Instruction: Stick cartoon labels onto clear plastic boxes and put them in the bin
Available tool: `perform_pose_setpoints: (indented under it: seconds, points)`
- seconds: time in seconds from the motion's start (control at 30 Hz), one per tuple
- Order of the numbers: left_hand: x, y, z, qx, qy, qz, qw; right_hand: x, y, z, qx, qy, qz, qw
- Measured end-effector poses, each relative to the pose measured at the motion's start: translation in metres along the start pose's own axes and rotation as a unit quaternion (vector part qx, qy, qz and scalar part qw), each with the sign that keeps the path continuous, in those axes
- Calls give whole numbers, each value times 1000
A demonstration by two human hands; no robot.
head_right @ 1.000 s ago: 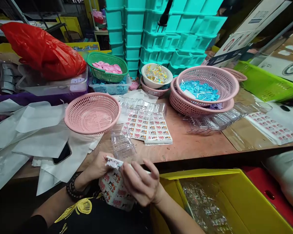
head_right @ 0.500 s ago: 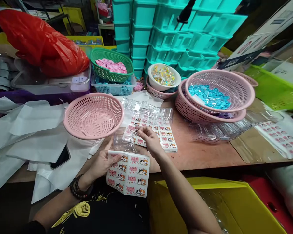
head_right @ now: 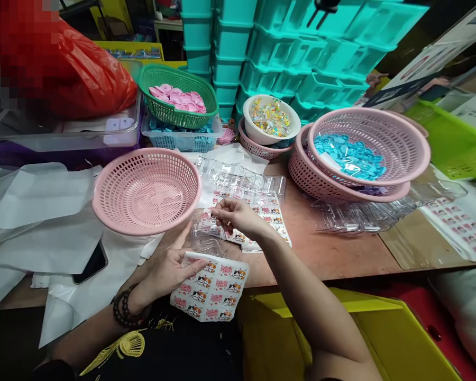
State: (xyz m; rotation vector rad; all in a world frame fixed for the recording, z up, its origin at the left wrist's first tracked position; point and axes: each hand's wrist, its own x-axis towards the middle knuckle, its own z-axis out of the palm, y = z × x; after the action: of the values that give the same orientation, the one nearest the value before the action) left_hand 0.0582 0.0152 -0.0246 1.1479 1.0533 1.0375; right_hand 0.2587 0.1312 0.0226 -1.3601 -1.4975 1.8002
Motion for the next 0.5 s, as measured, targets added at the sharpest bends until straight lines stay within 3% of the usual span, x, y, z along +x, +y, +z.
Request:
perform_pose_setpoints:
  seconds: [0.13,0.2,0.27,0.4,0.47,0.5]
  points:
    - [3,0,-1,30,-6,-16,999,6,-10,-1,-113,-1,-3,994]
    - [2,-2,-2,15,-4,-20,1000,0,-18,1,-249,41,-47,966]
    - [2,-3,-3,-15,-5,-24,1000,-13,-28,5,-417,88,-105,898]
    - [2,-7,-3,-53,-9,-26,998,-45,-42,16,-664,127,-186,713]
    - [2,-8,-3,-57,-6,-25,998,-55,-44,19,-706,137,-216,660]
    - [2,-9,-2,-53,-3,-23,998,-59,-44,19,-709,141,-228,652]
